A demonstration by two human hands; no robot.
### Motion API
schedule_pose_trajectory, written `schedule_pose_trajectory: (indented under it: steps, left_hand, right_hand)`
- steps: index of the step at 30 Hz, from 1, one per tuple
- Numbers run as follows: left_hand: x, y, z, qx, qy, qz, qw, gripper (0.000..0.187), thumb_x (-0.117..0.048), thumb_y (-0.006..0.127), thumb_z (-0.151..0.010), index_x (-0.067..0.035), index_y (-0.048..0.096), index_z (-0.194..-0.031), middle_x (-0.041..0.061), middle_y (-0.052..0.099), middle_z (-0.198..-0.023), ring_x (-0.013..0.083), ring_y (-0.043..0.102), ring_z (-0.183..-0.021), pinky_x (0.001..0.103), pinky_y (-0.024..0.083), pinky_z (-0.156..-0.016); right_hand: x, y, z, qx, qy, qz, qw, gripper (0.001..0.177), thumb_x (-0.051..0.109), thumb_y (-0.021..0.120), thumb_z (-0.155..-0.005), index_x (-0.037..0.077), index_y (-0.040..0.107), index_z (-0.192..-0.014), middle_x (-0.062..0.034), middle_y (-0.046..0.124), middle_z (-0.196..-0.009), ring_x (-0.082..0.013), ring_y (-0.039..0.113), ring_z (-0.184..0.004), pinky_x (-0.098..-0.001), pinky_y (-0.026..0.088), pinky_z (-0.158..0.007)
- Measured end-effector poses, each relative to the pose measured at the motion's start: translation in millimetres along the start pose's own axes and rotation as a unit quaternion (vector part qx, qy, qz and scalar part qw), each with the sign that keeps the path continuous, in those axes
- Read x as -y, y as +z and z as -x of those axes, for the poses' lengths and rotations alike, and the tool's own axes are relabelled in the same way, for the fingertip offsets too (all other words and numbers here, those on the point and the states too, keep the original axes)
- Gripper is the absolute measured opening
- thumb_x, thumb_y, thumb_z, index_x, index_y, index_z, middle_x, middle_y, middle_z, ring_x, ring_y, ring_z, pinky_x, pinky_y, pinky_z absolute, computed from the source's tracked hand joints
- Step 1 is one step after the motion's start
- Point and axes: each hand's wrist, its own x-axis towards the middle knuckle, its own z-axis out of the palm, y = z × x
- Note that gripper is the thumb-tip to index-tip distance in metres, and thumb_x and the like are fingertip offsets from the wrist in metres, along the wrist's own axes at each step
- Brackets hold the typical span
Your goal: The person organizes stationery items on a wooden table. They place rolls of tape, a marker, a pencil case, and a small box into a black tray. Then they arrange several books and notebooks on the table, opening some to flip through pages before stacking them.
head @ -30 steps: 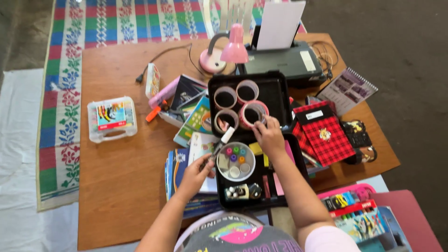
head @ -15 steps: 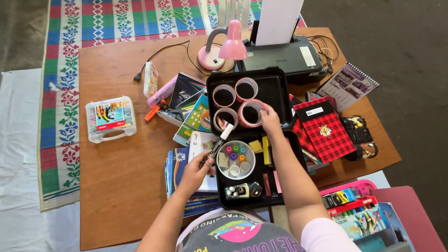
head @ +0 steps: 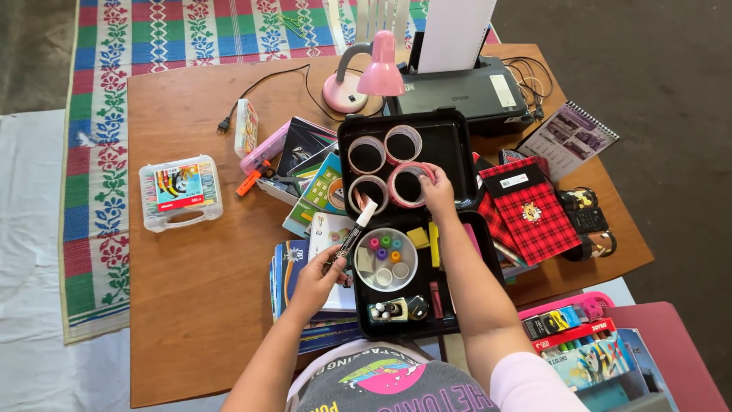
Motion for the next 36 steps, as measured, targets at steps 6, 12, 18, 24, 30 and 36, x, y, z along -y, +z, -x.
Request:
schedule_pose_trajectory:
  steps: [6, 12, 18, 24, 30, 36]
  left_hand:
    - [-4.2, -1.5, -2.1, -0.010, -0.002, -0.019, 1.000, 0.041, -0.020, 0.066, -0.100, 0.001, 0.064, -0.134, 0.017, 0.074, -0.076, 0.0224, 0.077, -0.068, 0.034, 0.066, -0.068]
    - [7.3, 4.8, -3.1, -0.007, -0.005, 0.000, 1.000, 0.039, -0.019, 0.067, -0.099, 0.001, 0.067, -0.133, 0.018, 0.076, -0.081, 0.0235, 0.078, -0.071, 0.036, 0.067, -0.069]
    - [12.0, 9.9, -9.8, 0.010, 0.004, -0.001, 1.000, 0.038, -0.020, 0.066, -0.100, -0.002, 0.066, -0.133, 0.015, 0.072, -0.069, 0.0199, 0.073, -0.062, 0.032, 0.063, -0.061]
    - [6.1, 19.5, -13.9, 0.016, 0.028, -0.001, 0.999, 0.036, -0.018, 0.067, -0.100, -0.001, 0.068, -0.131, 0.015, 0.071, -0.068, 0.0180, 0.070, -0.058, 0.031, 0.060, -0.056]
    - [-0.1, 23.5, -18.6, 0.037, 0.063, -0.039, 0.997, 0.033, -0.021, 0.067, -0.100, -0.008, 0.071, -0.130, 0.012, 0.070, -0.073, 0.0174, 0.072, -0.061, 0.029, 0.061, -0.055]
    - [0.6, 37.3, -31.3, 0.065, 0.112, -0.142, 0.981, 0.036, -0.031, 0.068, -0.099, -0.020, 0.071, -0.133, 0.008, 0.071, -0.103, 0.0220, 0.077, -0.082, 0.031, 0.064, -0.068]
  right_hand:
    - [19.3, -7.3, 4.7, 0.024, 0.028, 0.090, 0.995, 0.034, 0.030, 0.064, -0.092, 0.029, 0.071, -0.125, -0.0094, 0.074, -0.114, -0.0317, 0.064, -0.122, -0.0463, 0.049, -0.106]
    - [32.4, -6.1, 15.1, -0.004, 0.039, 0.130, 0.991, 0.035, 0.034, 0.060, -0.094, 0.028, 0.068, -0.128, -0.0137, 0.074, -0.116, -0.0357, 0.063, -0.122, -0.0480, 0.049, -0.107]
    - [14.3, 0.2, 8.9, -0.039, 0.041, 0.123, 0.991, 0.033, 0.036, 0.059, -0.097, 0.031, 0.066, -0.129, -0.0133, 0.073, -0.118, -0.0350, 0.064, -0.120, -0.0466, 0.051, -0.105]
    - [34.7, -16.8, 39.2, -0.125, -0.277, 0.123, 0.945, 0.041, 0.020, 0.067, -0.094, 0.011, 0.065, -0.134, -0.0202, 0.061, -0.126, -0.0378, 0.063, -0.112, -0.0476, 0.051, -0.099]
    - [105.7, -49.2, 132.8, 0.261, -0.012, -0.213, 0.941, 0.041, 0.011, 0.066, -0.097, 0.002, 0.059, -0.136, -0.0174, 0.071, -0.108, -0.0191, 0.072, -0.072, -0.0262, 0.061, -0.056]
    - [65.5, -45.9, 132.5, 0.190, 0.014, -0.234, 0.953, 0.033, 0.007, 0.073, -0.093, -0.003, 0.067, -0.123, -0.0167, 0.072, -0.095, -0.0231, 0.076, -0.075, -0.0302, 0.064, -0.064]
